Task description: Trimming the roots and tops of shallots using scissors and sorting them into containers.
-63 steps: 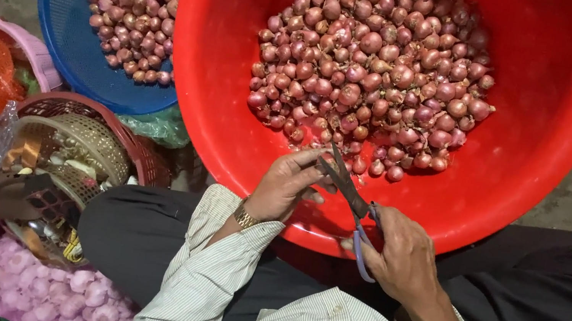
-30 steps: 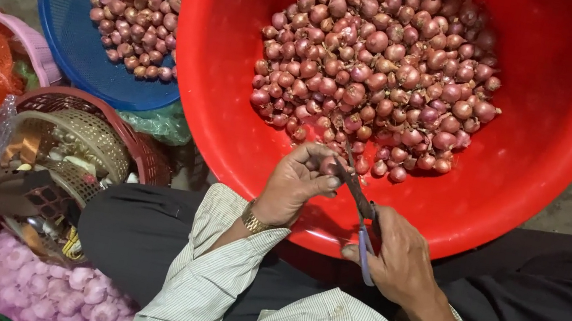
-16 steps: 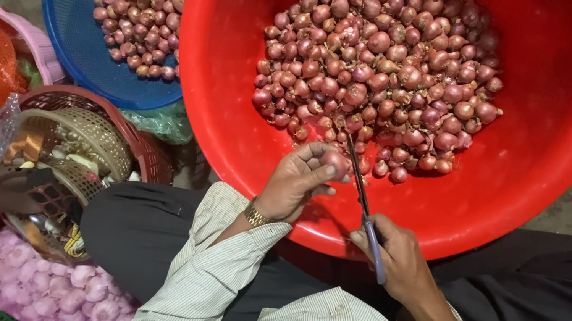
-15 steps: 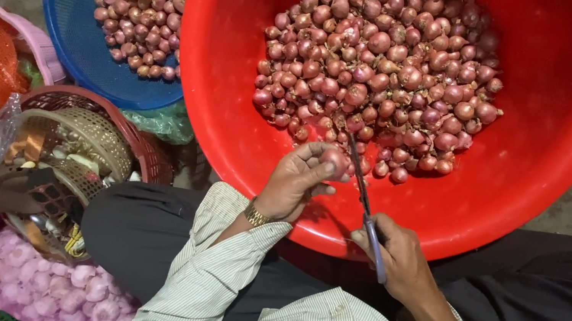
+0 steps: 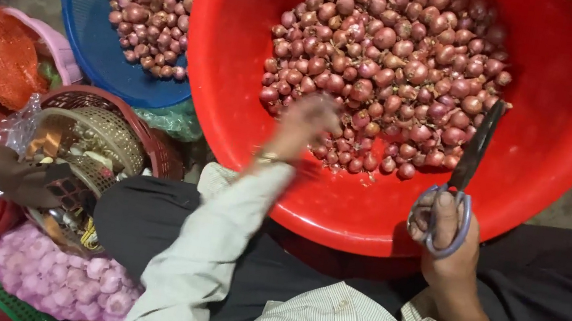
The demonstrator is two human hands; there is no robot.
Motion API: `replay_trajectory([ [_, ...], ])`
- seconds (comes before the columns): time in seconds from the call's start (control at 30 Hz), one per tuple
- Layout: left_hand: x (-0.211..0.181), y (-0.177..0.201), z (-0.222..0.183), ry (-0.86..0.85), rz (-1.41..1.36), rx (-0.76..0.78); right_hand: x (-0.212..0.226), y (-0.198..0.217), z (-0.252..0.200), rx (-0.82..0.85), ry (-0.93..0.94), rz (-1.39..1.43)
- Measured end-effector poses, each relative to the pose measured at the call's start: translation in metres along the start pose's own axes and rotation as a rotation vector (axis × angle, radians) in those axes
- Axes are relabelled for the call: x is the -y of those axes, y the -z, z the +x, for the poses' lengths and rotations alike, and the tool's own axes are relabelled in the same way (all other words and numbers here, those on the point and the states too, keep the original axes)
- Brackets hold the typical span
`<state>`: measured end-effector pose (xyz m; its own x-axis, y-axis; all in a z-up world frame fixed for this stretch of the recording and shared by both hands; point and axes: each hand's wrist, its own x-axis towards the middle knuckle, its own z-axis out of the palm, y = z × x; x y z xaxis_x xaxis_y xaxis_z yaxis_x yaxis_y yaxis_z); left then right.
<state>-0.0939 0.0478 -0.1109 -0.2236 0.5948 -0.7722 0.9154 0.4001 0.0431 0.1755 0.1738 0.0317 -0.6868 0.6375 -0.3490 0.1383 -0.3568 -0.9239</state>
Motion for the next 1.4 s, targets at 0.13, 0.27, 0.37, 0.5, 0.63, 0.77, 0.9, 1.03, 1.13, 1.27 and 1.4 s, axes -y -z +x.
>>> replay_trajectory([
  [0.13,-0.089,-0.078,0.049,-0.078,-0.882,-0.291,0.001,0.0,0.001,-0.009,0.014,0.001],
  [0.27,-0.124,-0.063,0.047,0.271,-0.563,-0.137,0.013,0.003,-0.001,0.018,-0.01,-0.092],
  [0.37,-0.124,-0.083,0.049,0.147,-0.595,-0.176,0.019,0.003,-0.001,-0.003,-0.022,-0.059],
  [0.5,-0.113,-0.121,0.059,-0.033,-0.647,-0.238,0.019,0.003,0.001,0.045,-0.02,-0.069],
  [0.63,-0.107,-0.078,0.013,-0.225,-1.297,-0.19,0.012,0.006,-0.007,0.088,-0.082,-0.097],
  [0.77,-0.085,0.004,-0.051,-0.346,-2.208,0.069,-0.006,0.006,-0.014,0.167,-0.16,-0.061],
  [0.9,-0.07,0.013,-0.085,-0.427,-2.265,-0.012,-0.022,0.013,-0.018,0.244,-0.141,-0.113],
  [1.03,-0.068,0.033,-0.131,-0.436,-2.307,-0.247,-0.021,0.016,-0.02,0.339,-0.162,-0.341],
  [1.13,-0.071,0.027,-0.145,-0.375,-2.341,-0.361,-0.021,0.015,-0.024,0.388,-0.172,-0.624],
  [1.27,-0.078,0.001,-0.136,-0.324,-2.319,-0.534,-0.005,0.003,-0.025,0.397,0.021,-0.902],
  [1.4,-0.085,-0.01,-0.128,-0.253,-2.271,-0.603,-0.008,-0.001,-0.022,0.339,0.137,-0.993],
])
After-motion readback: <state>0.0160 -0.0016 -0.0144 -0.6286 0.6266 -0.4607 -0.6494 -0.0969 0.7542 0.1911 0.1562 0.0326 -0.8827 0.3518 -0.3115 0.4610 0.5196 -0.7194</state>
